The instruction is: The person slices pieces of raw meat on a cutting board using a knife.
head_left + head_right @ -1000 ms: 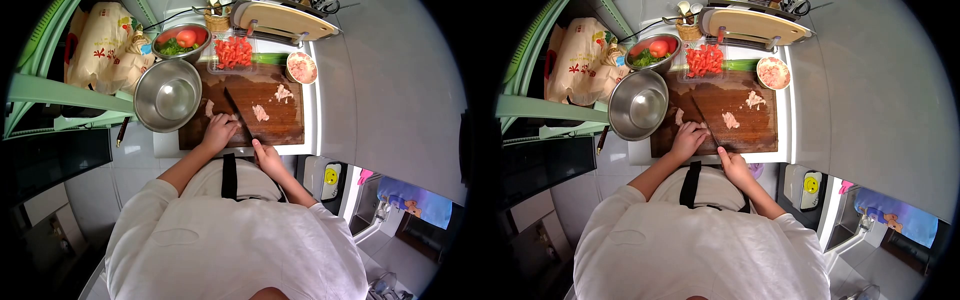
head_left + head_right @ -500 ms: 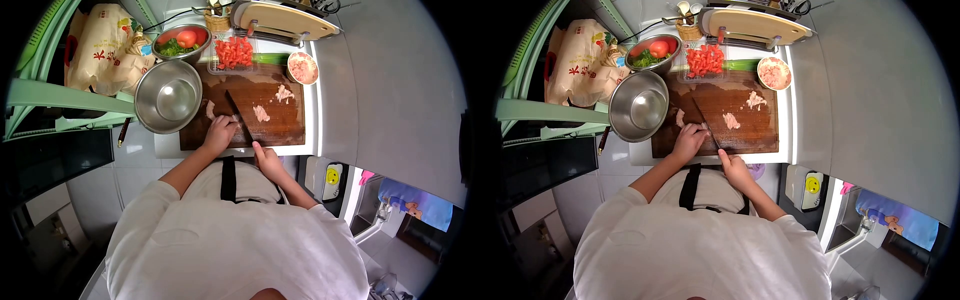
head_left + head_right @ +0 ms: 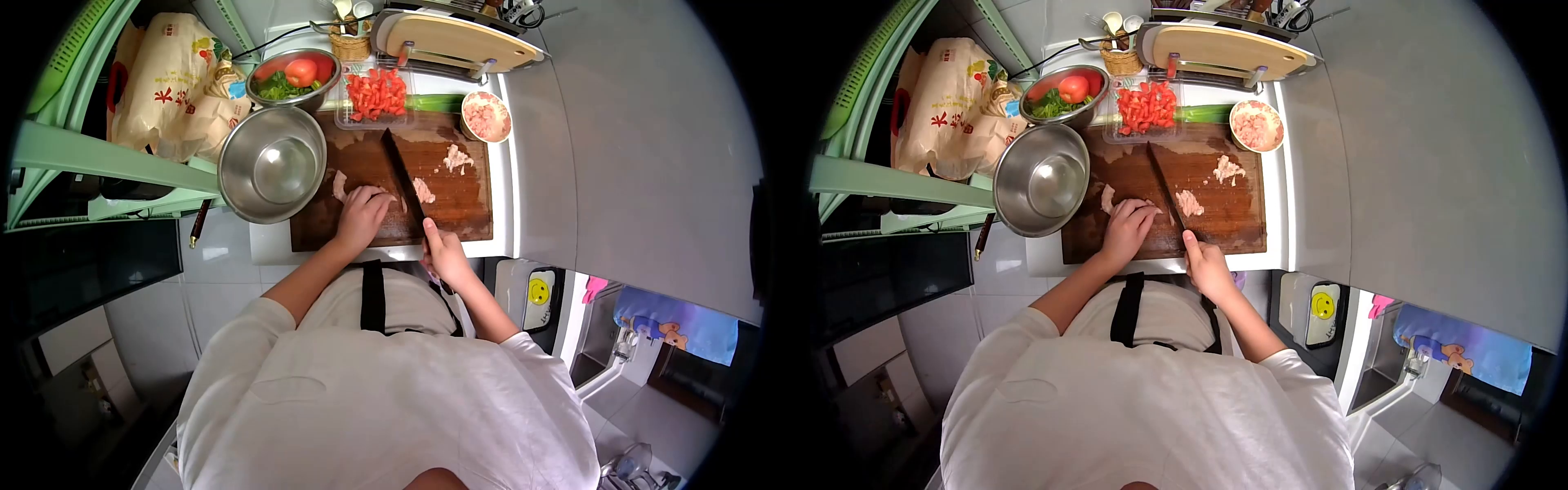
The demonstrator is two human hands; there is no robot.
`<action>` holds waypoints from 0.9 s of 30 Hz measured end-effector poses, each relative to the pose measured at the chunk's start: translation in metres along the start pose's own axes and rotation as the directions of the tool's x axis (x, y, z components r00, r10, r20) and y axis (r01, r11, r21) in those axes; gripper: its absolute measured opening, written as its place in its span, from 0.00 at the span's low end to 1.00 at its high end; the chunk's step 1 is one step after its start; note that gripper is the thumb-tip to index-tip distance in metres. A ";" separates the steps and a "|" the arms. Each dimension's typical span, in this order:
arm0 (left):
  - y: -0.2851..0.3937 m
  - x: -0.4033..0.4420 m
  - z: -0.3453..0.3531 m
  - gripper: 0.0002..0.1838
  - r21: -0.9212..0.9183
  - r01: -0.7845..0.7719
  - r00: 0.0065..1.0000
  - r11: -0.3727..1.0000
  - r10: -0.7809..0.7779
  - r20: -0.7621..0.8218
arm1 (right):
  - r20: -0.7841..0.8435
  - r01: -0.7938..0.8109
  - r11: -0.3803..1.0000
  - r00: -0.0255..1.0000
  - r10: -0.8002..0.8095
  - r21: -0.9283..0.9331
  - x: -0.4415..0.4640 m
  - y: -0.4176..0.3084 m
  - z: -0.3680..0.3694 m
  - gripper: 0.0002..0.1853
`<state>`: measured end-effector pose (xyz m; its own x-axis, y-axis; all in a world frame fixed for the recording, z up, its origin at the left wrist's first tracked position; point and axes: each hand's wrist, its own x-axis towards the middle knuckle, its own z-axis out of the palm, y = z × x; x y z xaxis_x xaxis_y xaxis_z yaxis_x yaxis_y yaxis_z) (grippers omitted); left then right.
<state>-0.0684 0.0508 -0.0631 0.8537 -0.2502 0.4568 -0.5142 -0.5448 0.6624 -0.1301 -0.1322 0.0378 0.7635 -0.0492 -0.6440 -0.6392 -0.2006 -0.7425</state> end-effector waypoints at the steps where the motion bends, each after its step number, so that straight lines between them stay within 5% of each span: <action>1: 0.000 0.002 0.001 0.08 0.008 -0.010 1.000 1.000 0.010 0.006 | -0.004 0.003 1.000 1.000 -0.003 0.002 -0.002 -0.002 0.000 0.35; 7: 0.001 -0.001 0.005 0.08 0.052 -0.051 0.998 0.997 0.049 0.042 | 0.006 0.075 0.977 0.997 -0.076 -0.200 0.005 0.012 -0.004 0.37; 27: -0.005 -0.004 0.003 0.07 0.033 -0.052 0.994 0.998 0.049 0.096 | 0.007 -0.009 0.988 1.000 0.011 -0.155 0.008 0.024 0.012 0.37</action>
<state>-0.0684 0.0520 -0.0703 0.8316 -0.3518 0.4297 -0.5549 -0.5570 0.6179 -0.1405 -0.1254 0.0126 0.7559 -0.0443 -0.6531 -0.6241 -0.3498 -0.6987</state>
